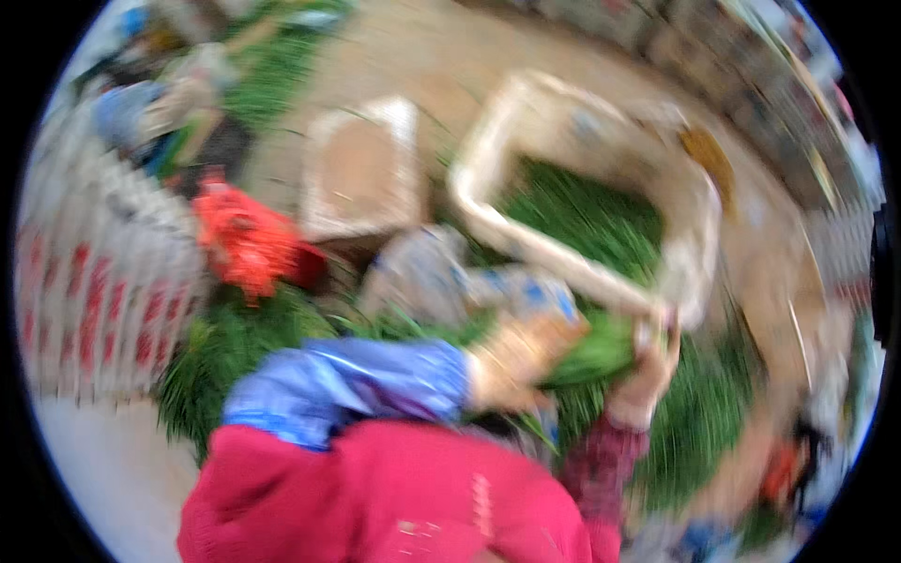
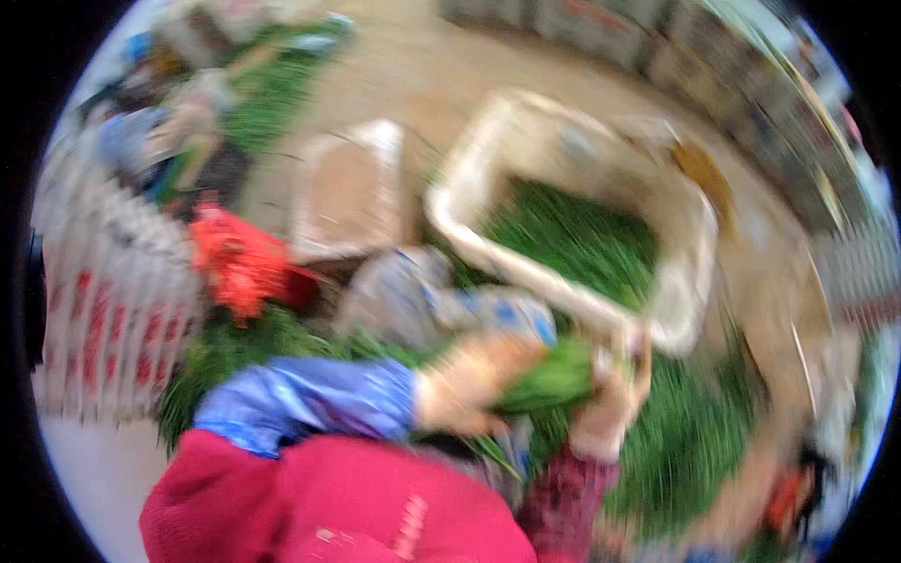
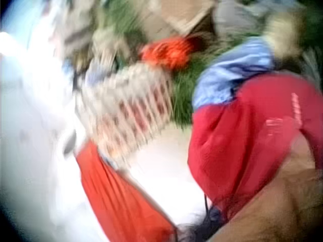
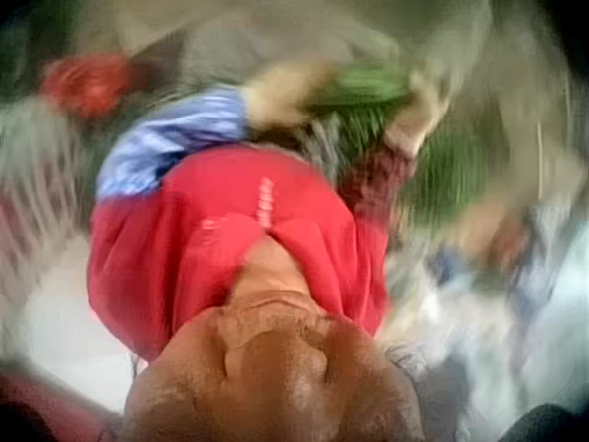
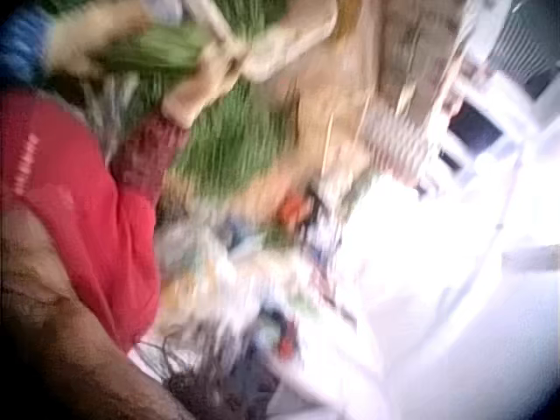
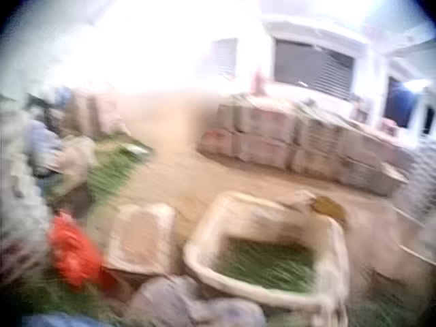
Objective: The person sorts through green leeks, removes yellowed or damaged leaves by hand, and bundles them together using red ties on a small stool.
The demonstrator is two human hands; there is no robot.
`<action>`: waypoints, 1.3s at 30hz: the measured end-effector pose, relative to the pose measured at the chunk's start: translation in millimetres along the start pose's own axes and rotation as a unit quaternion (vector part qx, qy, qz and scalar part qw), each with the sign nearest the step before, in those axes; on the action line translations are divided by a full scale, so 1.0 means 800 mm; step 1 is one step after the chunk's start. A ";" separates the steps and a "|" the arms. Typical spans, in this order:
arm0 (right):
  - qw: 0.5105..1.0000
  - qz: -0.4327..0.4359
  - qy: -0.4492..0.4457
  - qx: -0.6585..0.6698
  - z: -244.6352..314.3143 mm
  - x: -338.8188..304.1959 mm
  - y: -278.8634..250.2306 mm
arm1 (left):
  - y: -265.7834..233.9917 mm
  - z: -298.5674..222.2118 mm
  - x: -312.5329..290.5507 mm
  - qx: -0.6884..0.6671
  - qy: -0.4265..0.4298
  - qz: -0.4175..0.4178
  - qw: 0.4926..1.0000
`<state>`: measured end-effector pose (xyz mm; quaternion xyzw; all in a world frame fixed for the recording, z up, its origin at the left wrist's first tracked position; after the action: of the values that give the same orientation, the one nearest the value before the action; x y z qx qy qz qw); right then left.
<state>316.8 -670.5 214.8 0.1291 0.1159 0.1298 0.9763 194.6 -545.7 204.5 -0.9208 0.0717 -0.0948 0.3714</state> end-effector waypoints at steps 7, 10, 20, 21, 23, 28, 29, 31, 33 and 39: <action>0.957 0.021 -0.283 -0.055 0.285 0.002 -0.017 | -0.051 0.183 -0.117 0.187 -0.191 0.061 0.962; 0.920 -0.036 -0.329 -0.211 0.321 0.064 -0.051 | -0.056 0.213 -0.132 0.178 -0.218 0.124 0.951; 0.922 0.073 -0.094 -0.369 0.323 0.082 -0.003 | -0.242 0.109 0.021 0.038 -0.011 -0.023 0.999; 0.914 0.121 -0.078 -0.378 0.300 0.063 0.035 | -0.246 0.082 0.030 -0.029 0.040 -0.020 0.999; 0.880 0.217 -0.072 -0.416 0.247 0.039 0.107 | -0.242 0.040 0.051 -0.104 0.181 -0.033 0.977; 0.877 0.393 -0.091 -0.262 0.175 0.020 0.243 | -0.168 0.028 0.090 -0.401 0.176 0.020 0.899; 0.906 0.343 -0.087 -0.231 0.191 0.010 0.238 | -0.136 0.014 0.112 -0.443 0.124 0.097 0.883; 0.931 0.285 -0.124 -0.192 0.181 0.014 0.230 | -0.121 0.002 0.125 -0.562 0.088 0.014 0.822; 0.883 0.263 -0.244 -0.302 0.199 0.020 0.232 | -0.143 -0.019 0.133 -0.567 0.112 -0.029 0.816; 0.889 0.240 -0.183 -0.344 0.122 0.029 0.279 | -0.083 0.064 0.083 -0.729 0.097 -0.118 0.667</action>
<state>314.0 -477.9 365.3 -0.1692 -0.1513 0.3659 0.9025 274.6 -477.4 222.2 -0.8846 0.0442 -0.1439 -0.4414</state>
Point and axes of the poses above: each hand's wrist, its own x-axis towards the middle knuckle, its own y-axis out of the palm, z = x × y, the point moved 8 cm from there along x, towards the middle knuckle, and after that the axes turned 8 degrees about y, right-handed, at the moved point
